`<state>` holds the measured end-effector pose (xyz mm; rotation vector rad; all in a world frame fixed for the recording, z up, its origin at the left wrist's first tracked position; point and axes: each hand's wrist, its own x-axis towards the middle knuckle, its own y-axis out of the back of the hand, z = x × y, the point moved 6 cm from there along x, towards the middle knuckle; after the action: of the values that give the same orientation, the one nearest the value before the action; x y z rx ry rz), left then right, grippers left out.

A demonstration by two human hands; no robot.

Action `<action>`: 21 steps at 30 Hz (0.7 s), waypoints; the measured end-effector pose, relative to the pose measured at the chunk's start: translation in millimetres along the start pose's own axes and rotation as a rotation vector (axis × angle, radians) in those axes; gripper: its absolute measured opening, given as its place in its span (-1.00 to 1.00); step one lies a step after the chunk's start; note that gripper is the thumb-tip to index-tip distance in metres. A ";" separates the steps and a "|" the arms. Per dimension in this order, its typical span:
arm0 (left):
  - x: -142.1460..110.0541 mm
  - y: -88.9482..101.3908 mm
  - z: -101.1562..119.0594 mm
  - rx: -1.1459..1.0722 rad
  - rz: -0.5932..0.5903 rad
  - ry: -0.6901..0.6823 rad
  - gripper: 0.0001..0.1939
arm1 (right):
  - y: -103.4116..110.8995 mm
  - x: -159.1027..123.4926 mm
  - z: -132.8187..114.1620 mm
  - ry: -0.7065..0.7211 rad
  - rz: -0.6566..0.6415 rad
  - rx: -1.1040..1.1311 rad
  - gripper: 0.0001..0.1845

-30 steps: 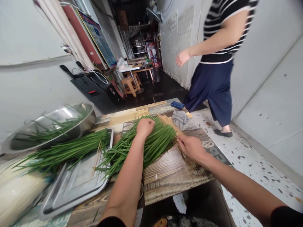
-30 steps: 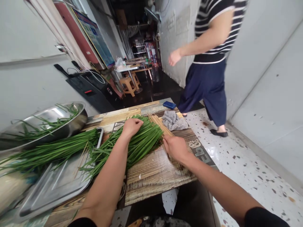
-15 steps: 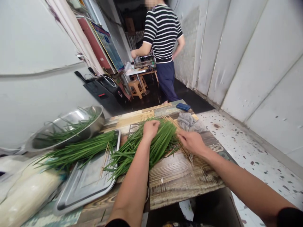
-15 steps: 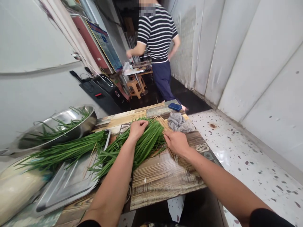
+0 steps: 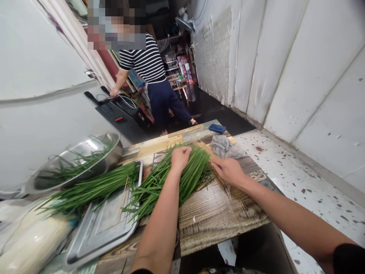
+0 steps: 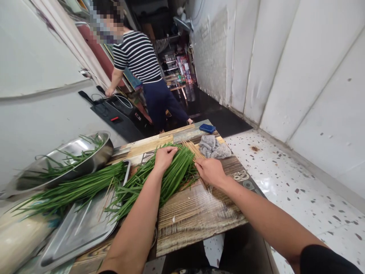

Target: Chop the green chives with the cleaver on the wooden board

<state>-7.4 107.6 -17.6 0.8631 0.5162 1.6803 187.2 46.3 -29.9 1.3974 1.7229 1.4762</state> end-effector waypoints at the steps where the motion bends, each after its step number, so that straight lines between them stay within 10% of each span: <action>1: -0.3 0.2 0.4 0.002 0.000 -0.002 -0.77 | -0.1 -0.1 0.0 0.004 0.003 -0.001 -0.61; 21: -5.1 -0.9 14.9 0.160 0.018 -0.086 -0.79 | -2.1 -1.1 0.1 0.029 0.027 -0.002 -0.63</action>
<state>5.2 101.6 -10.2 1.0537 0.5912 1.6260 186.8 45.5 -32.2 1.4097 1.7258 1.5198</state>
